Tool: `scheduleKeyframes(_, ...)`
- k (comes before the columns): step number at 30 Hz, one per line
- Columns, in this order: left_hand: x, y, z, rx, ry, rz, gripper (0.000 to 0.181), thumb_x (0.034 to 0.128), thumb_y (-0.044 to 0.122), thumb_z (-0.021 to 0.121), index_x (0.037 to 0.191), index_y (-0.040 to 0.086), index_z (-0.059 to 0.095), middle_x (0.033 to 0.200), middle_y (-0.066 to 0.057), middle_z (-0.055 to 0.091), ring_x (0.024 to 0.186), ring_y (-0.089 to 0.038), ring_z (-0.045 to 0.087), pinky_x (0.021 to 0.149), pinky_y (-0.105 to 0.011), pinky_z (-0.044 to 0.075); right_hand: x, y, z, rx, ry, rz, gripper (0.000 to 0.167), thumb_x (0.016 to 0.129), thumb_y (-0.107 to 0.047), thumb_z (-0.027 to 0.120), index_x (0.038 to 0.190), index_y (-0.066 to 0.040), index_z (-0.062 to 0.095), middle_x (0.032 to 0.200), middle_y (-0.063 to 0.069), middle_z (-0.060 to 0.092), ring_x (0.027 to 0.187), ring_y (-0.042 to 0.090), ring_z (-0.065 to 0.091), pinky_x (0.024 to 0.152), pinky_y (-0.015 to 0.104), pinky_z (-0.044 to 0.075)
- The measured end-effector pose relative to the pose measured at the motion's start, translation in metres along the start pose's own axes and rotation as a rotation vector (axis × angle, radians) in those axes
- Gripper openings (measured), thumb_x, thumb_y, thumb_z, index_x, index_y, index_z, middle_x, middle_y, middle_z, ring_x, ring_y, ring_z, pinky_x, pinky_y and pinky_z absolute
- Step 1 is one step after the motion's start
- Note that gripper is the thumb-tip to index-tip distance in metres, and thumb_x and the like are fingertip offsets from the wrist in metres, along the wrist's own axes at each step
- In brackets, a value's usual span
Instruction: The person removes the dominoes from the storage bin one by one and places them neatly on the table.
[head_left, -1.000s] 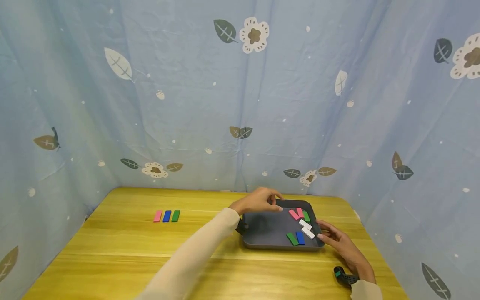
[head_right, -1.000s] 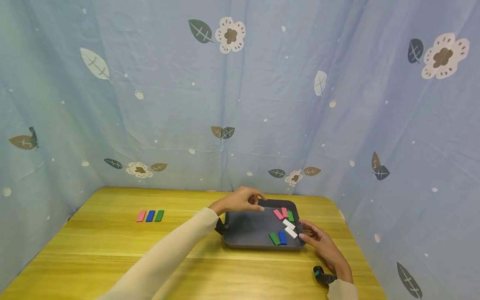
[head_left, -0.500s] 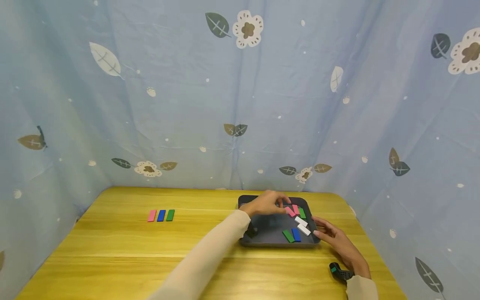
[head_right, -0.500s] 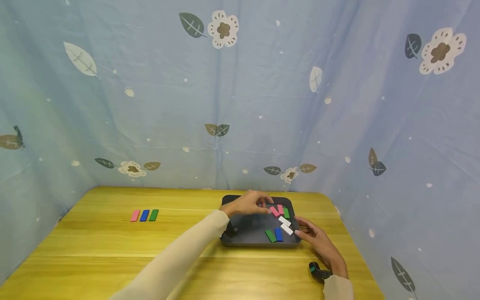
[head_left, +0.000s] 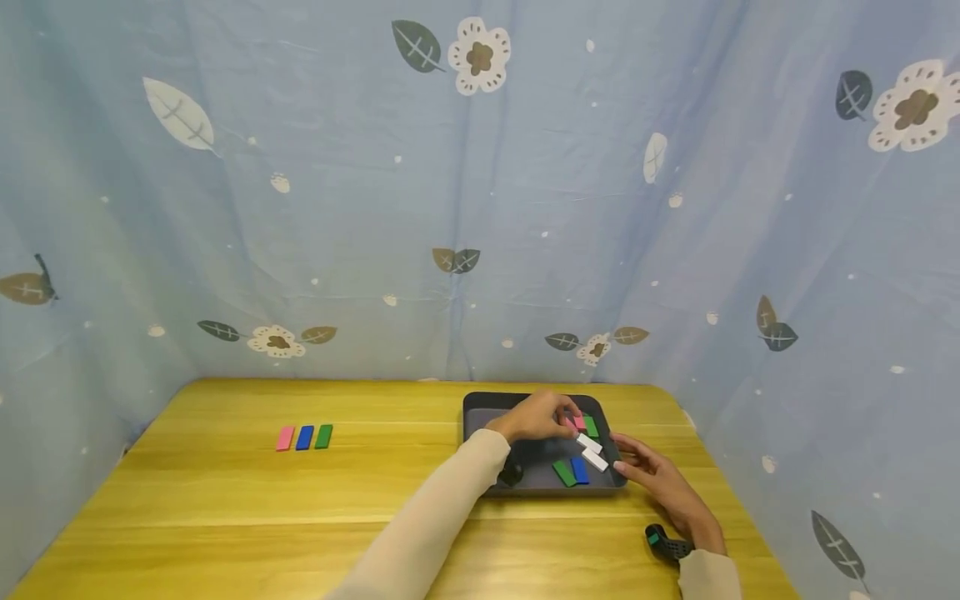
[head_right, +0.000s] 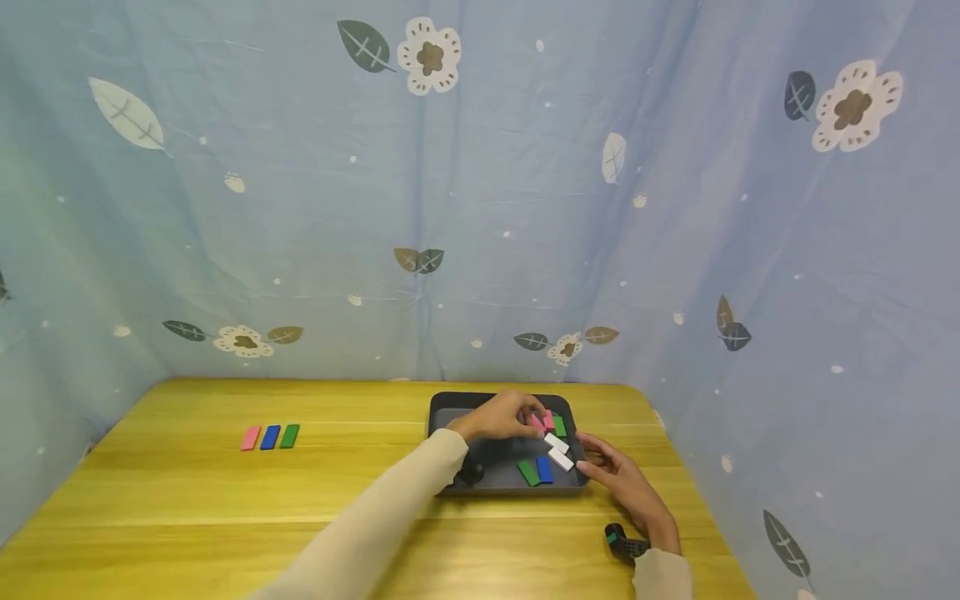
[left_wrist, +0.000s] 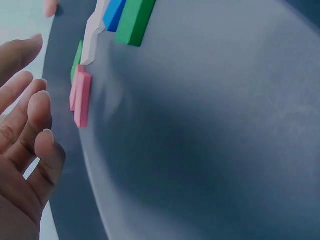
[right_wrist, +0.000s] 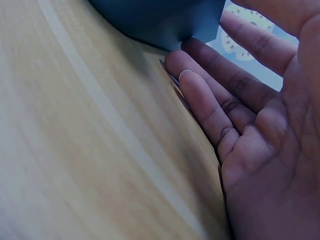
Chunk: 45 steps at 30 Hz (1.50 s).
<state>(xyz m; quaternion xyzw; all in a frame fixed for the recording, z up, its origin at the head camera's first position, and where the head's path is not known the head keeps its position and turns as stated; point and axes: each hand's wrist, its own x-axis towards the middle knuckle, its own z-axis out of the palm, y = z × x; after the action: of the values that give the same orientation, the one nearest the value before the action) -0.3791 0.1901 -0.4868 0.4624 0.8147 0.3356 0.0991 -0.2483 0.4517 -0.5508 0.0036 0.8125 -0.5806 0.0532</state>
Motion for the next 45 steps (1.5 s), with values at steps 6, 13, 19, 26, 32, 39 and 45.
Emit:
scheduleKeyframes(6, -0.002, -0.006, 0.01, -0.016, -0.026, -0.041, 0.04, 0.0897, 0.021, 0.083, 0.125, 0.005, 0.07, 0.086, 0.004, 0.069, 0.073, -0.003, 0.06, 0.068, -0.018, 0.048, 0.001, 0.001, 0.007, 0.01, 0.007, -0.01, 0.056, 0.102, -0.029, 0.067, 0.155, -0.024, 0.048, 0.151, 0.013, 0.048, 0.123, 0.03, 0.054, 0.097, 0.035, 0.048)
scheduleKeyframes(13, -0.008, -0.014, 0.017, 0.015, -0.055, -0.086, 0.041, 0.0858, 0.018, 0.087, 0.121, 0.007, 0.07, 0.09, -0.002, 0.069, 0.075, -0.005, 0.058, 0.068, -0.019, 0.048, 0.004, 0.006, 0.016, 0.017, 0.01, 0.01, 0.055, 0.101, -0.03, 0.069, 0.153, -0.026, 0.05, 0.149, 0.011, 0.051, 0.121, 0.03, 0.056, 0.097, 0.039, 0.047)
scheduleKeyframes(19, -0.005, -0.013, 0.016, 0.073, -0.082, -0.103, 0.042, 0.0843, 0.021, 0.088, 0.12, 0.009, 0.07, 0.086, 0.0, 0.066, 0.071, -0.005, 0.055, 0.067, -0.019, 0.046, 0.005, 0.004, 0.014, 0.013, 0.018, -0.002, 0.055, 0.101, -0.03, 0.069, 0.153, -0.027, 0.051, 0.149, 0.01, 0.051, 0.121, 0.03, 0.055, 0.097, 0.038, 0.048)
scheduleKeyframes(26, 0.0, -0.009, 0.015, 0.084, -0.097, -0.108, 0.041, 0.0848, 0.02, 0.088, 0.12, 0.009, 0.072, 0.09, -0.001, 0.068, 0.073, -0.005, 0.055, 0.068, -0.019, 0.047, 0.004, 0.003, 0.008, 0.012, 0.014, -0.019, 0.055, 0.102, -0.027, 0.068, 0.154, -0.025, 0.05, 0.149, 0.01, 0.05, 0.123, 0.03, 0.054, 0.097, 0.033, 0.049)
scheduleKeyframes(32, 0.004, -0.008, 0.017, 0.09, -0.083, -0.13, 0.047, 0.0851, 0.02, 0.088, 0.126, 0.007, 0.068, 0.088, 0.001, 0.065, 0.072, -0.005, 0.055, 0.068, -0.02, 0.046, 0.001, 0.0, 0.004, 0.02, 0.029, -0.013, 0.056, 0.101, -0.026, 0.069, 0.153, -0.024, 0.05, 0.149, 0.01, 0.05, 0.124, 0.03, 0.054, 0.097, 0.033, 0.048)
scheduleKeyframes(39, 0.009, -0.007, 0.02, 0.126, -0.07, -0.181, 0.054, 0.0854, 0.025, 0.087, 0.131, 0.008, 0.065, 0.084, 0.004, 0.06, 0.07, -0.007, 0.054, 0.069, -0.023, 0.046, 0.0, 0.0, 0.001, 0.01, 0.031, -0.005, 0.057, 0.101, -0.028, 0.069, 0.154, -0.023, 0.05, 0.15, 0.012, 0.05, 0.121, 0.028, 0.056, 0.096, 0.032, 0.049)
scheduleKeyframes(45, 0.011, -0.007, 0.02, 0.172, -0.037, -0.245, 0.062, 0.0871, 0.031, 0.085, 0.138, 0.008, 0.059, 0.115, -0.003, 0.068, 0.093, -0.013, 0.062, 0.09, -0.031, 0.052, 0.001, 0.001, 0.002, 0.005, 0.032, 0.0, 0.059, 0.101, -0.03, 0.069, 0.155, -0.021, 0.048, 0.15, 0.013, 0.049, 0.12, 0.028, 0.056, 0.097, 0.034, 0.048)
